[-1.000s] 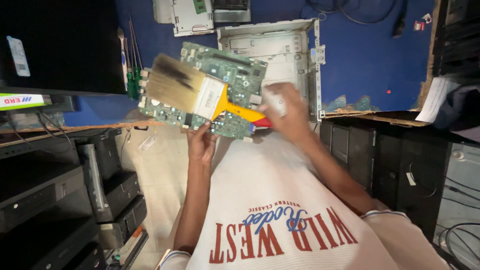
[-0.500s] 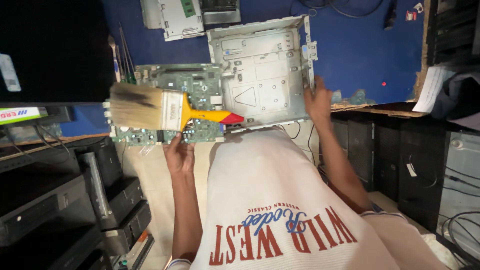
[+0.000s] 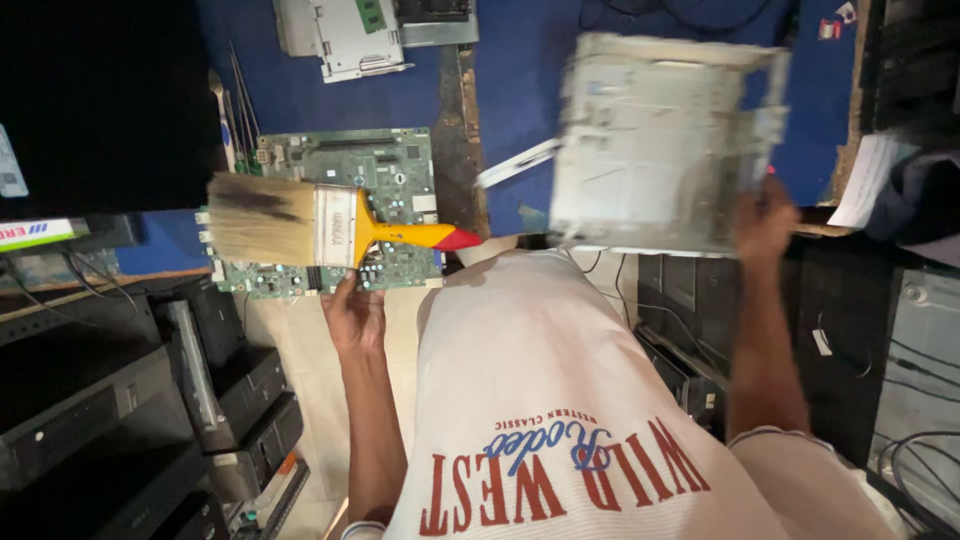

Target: The person cleans a computer motherboard using a toothbrush and a paintbrush. They scrub various areas of the board, flip it over, and brush off loose debris.

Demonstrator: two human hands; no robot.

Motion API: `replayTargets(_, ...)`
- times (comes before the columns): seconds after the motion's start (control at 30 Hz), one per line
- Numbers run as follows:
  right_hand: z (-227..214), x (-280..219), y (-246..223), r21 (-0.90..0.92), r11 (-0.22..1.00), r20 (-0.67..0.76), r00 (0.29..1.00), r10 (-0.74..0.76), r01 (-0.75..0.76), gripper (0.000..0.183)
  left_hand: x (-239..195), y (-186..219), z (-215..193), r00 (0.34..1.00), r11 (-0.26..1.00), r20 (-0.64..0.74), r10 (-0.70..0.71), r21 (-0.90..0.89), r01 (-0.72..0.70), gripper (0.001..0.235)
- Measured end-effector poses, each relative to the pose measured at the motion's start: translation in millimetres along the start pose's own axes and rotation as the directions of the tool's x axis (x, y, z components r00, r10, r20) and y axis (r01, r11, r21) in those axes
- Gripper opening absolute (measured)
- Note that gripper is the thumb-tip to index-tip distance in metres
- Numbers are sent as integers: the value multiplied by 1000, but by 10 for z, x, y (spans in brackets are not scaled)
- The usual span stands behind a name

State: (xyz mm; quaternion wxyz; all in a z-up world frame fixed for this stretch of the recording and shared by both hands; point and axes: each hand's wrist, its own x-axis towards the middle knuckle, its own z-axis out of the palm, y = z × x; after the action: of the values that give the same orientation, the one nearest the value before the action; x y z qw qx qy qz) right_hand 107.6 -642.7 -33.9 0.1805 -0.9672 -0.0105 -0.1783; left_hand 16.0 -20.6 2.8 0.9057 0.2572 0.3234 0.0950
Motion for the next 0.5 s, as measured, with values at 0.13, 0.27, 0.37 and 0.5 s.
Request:
replayTargets(0.13,-333,205,671,206,909,134,931,341,-362,14,-27,-19,11,1000,1000,-9,-12,-6,12,48)
replayTargets(0.27,-653,448,1004,148,944,144,951,274,-295,15,-12,-92,-42,999,999,-7,-35,-1,35,46)
replayTargets(0.37,-692,610,998,-30,970,81,967,243,-241,27,18,-149,-128,999,999,5,-38,-2,38,45)
replayTargets(0.5,-398,798,530,-344,914,-196,968,155,-216,43,49,-236,-229,999,999,-27,-47,20,48,43)
